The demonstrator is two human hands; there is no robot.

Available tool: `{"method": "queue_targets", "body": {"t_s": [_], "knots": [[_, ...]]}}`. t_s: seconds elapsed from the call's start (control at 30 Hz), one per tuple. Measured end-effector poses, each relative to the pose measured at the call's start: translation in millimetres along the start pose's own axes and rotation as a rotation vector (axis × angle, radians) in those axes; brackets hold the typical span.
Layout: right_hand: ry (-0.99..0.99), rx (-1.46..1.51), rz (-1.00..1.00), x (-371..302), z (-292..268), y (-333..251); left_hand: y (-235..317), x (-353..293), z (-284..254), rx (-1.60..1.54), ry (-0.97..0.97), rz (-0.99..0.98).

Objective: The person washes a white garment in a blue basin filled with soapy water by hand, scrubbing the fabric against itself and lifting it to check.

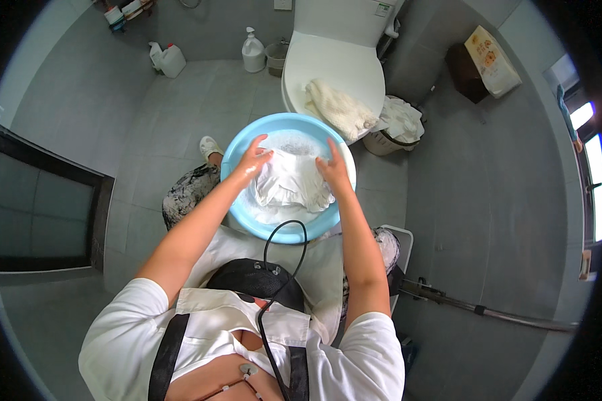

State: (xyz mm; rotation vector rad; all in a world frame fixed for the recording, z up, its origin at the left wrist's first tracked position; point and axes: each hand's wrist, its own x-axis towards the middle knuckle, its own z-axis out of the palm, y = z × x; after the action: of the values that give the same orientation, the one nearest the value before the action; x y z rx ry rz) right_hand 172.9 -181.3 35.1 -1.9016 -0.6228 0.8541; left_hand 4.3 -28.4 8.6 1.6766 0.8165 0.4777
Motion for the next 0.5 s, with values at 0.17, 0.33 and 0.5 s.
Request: {"method": "queue_targets", "body": {"t_s": [0.17, 0.33, 0.5], "knots": [[-0.103, -0.691, -0.385, -12.2, 16.6, 38.1, -29.9, -19.0, 34.1, 0.545, -0.242, 0.277], [-0.113, -0.711, -0.275, -17.6, 33.9, 47.9, -31.3, -33.2, 38.2, 0.671, -0.306, 0.089], [-0.248, -0.869, -0.150, -4.8, 40.2, 55.2, -36.5, -24.7, 40.4, 0.743, -0.485, -0.028]]}}
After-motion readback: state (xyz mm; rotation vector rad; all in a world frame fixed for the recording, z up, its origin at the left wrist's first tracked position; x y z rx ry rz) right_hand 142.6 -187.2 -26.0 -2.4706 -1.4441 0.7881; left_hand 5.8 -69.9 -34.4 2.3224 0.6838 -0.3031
